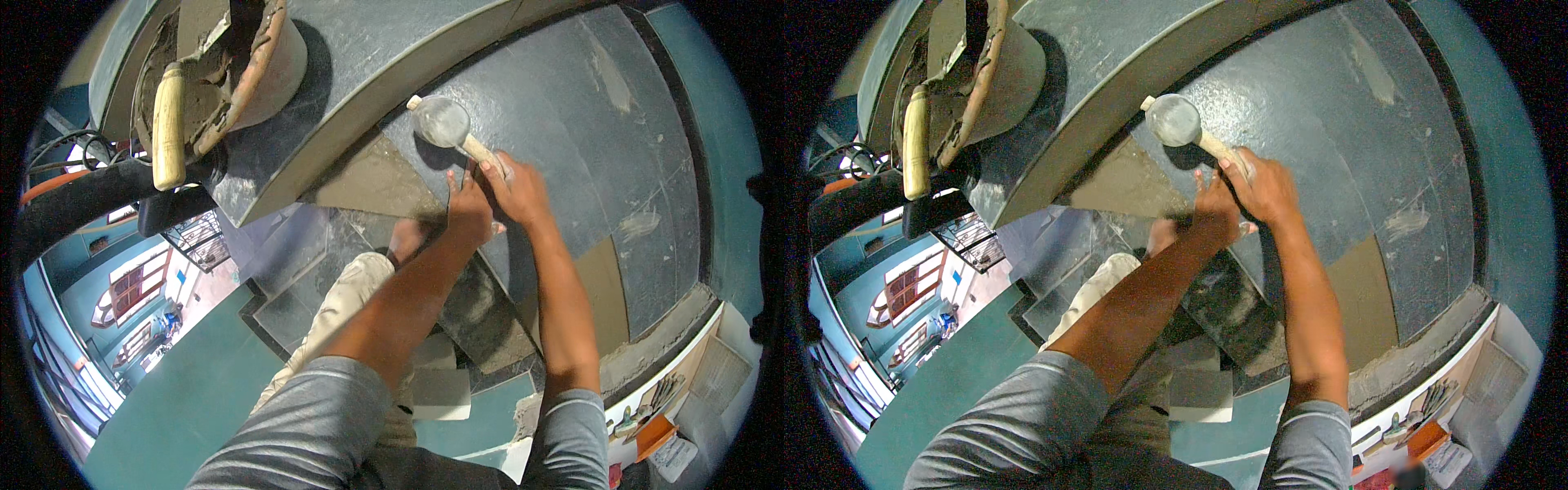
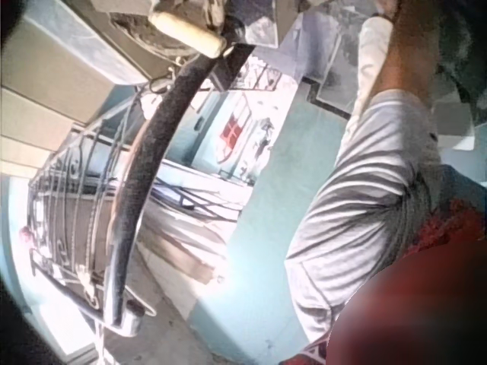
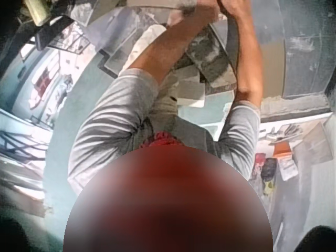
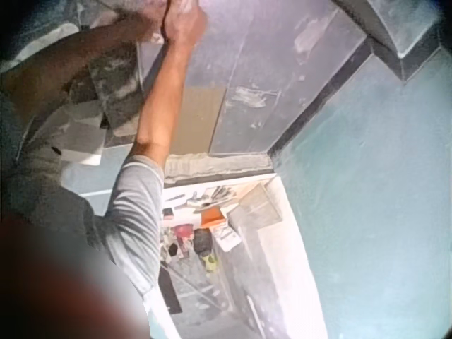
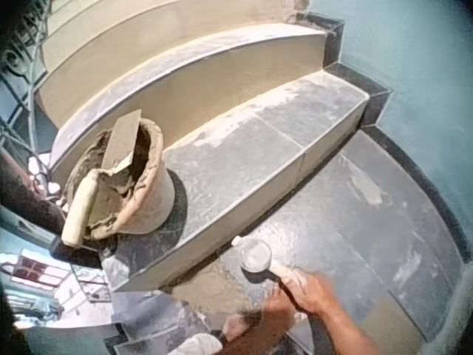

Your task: The person applies mortar to the back of a tile using a trowel, places the tile on a stair step, and taps it into place with a rubber mallet. The person repeats this process for a second tile.

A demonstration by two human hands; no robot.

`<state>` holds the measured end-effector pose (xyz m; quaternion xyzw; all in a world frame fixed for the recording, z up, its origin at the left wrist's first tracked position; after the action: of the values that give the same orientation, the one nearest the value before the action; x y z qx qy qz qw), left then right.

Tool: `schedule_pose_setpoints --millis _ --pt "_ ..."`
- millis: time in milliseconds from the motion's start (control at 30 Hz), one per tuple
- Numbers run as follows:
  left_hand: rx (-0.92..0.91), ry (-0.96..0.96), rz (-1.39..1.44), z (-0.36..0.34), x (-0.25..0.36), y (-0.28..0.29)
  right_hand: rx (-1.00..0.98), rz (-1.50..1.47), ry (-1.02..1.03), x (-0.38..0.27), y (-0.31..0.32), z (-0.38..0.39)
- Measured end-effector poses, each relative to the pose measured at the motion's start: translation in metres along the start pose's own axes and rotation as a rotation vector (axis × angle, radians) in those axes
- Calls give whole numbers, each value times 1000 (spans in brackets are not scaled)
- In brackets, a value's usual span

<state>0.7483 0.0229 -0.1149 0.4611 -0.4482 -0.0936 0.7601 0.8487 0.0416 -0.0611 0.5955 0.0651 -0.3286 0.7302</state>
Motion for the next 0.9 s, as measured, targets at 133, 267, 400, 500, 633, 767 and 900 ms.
schedule_pose_setpoints --millis 133,267,400,500,633,767,900 --pt "-16 29 12 4 -1 -5 -61 85 -56 8 -15 5" --pt "24 -1 22 6 0 -3 -32 -72 -47 9 -15 10" --pt "18 -17 -19 3 0 -10 -86 2 -97 15 -12 15" --pt "91 -62 -12 -4 7 -4 -28 -34 -184 27 -7 20" --pt "-116 66 -65 -9 4 -6 130 -180 -225 45 -10 35" --pt "-368 207 -203 -13 2 -9 484 -87 -192 51 0 73" --pt "-386 243 -233 -14 11 -4 473 -70 -273 77 5 105"
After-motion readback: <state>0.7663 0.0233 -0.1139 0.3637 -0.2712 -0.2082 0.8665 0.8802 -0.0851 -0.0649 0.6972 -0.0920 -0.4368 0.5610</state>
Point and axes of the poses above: each hand's wrist, its own z-axis away from the middle knuckle, its own y-axis out of the back of the hand, x = y × z, the point moved 9 cm from there along -z, towards the middle knuckle, and after that the axes turned 10 degrees about z, right-handed, at the moved point
